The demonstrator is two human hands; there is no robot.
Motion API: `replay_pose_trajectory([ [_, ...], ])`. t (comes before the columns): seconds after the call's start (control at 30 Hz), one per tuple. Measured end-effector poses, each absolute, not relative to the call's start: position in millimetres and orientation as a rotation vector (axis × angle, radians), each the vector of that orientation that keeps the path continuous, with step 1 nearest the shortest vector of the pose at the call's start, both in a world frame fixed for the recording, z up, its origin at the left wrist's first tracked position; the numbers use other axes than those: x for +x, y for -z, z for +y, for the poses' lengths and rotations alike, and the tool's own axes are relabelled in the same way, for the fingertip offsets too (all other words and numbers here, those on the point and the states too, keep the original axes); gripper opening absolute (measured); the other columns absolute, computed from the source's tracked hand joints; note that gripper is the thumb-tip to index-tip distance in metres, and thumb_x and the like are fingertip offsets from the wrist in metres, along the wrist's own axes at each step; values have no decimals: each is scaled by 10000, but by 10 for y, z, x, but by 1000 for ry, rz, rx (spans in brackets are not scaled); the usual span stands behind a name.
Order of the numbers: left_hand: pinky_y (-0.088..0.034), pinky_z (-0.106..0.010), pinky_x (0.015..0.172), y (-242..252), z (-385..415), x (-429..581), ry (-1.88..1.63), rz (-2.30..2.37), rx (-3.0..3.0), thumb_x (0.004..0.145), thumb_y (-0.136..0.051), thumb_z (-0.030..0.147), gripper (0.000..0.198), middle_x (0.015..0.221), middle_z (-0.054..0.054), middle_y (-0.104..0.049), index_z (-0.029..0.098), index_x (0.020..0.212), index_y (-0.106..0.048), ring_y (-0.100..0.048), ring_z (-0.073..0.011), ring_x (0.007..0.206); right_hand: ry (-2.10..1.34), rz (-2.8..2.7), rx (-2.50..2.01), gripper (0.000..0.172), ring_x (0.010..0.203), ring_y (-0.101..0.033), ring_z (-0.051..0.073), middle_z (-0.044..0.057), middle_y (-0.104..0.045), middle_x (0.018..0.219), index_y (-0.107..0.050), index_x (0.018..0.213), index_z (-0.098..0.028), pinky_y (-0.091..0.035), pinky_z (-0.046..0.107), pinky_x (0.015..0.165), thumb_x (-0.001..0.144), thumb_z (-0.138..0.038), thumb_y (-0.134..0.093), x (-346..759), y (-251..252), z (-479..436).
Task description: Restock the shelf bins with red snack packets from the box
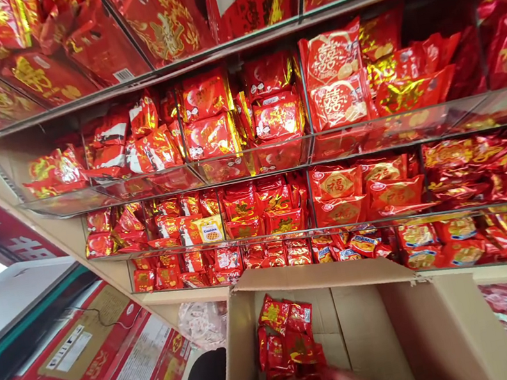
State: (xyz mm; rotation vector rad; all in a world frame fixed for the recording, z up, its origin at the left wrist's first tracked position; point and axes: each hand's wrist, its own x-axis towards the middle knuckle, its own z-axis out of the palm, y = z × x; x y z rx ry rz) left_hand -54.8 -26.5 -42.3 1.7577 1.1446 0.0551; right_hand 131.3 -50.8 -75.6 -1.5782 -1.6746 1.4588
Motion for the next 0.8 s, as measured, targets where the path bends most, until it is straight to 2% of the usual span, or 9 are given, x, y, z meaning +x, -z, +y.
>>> replay_pose_trajectory([
  [0.1, -415, -260, 733, 187, -273, -421, -280, 1194, 1638, 617, -625, 244, 258, 838, -12, -648, 175, 865, -607, -563, -182, 797, -1568, -1415, -1537, 164, 542, -478, 100, -32, -564, 649, -533, 766, -190, -353, 186, 486, 644, -298, -550, 1461, 403, -492],
  [0.2, -412, -242, 627, -21, -224, -207, -548, 1237, 1404, 654, -611, 292, 201, 674, 1, -604, 142, 774, -551, -536, -141, 649, -1414, -1260, -1404, 249, 614, -487, 114, -30, -527, 664, -508, 770, -193, -390, 201, 568, 772, -429, -431, 1581, 112, -453],
  [0.27, -404, -230, 595, -124, -185, -53, -664, 1152, 1263, 667, -615, 345, 244, 647, 14, -572, 148, 772, -517, -508, -119, 606, -1291, -1202, -1351, 324, 663, -499, 132, -18, -524, 675, -491, 741, -191, -402, 212, 613, 796, -492, -388, 1604, 9, -429],
  [0.37, -397, -222, 600, -227, -162, 150, -779, 1076, 1160, 696, -591, 406, 273, 658, 18, -549, 156, 766, -505, -485, -105, 605, -1104, -1109, -1432, 356, 588, -483, 134, -18, -496, 606, -449, 683, -199, -388, 214, 550, 806, -520, -356, 1563, -44, -418],
  [0.47, -384, -218, 579, -286, -157, 293, -935, 1196, 1088, 750, -489, 477, 307, 638, 27, -500, 171, 720, -477, -455, -102, 589, -908, -1088, -1548, 357, 508, -443, 124, -37, -439, 525, -403, 639, -215, -342, 211, 492, 821, -514, -330, 1514, -78, -431],
  [0.63, -300, -218, 517, -353, -100, 363, -1034, 1470, 1385, 772, -438, 490, 371, 518, 66, -336, 203, 564, -327, -333, -93, 505, -764, -1182, -1650, 364, 429, -409, 117, -47, -390, 460, -380, 621, -224, -293, 211, 440, 845, -495, -284, 1517, -156, -472],
  [0.8, -283, -225, 510, -389, -72, 289, -991, 1553, 1567, 796, -398, 476, 364, 504, 66, -327, 213, 559, -312, -338, -103, 496, -366, -1440, -1830, 414, 398, -441, 131, -9, -460, 454, -422, 643, -212, -254, 234, 433, 871, -471, -193, 1530, -128, -512],
])
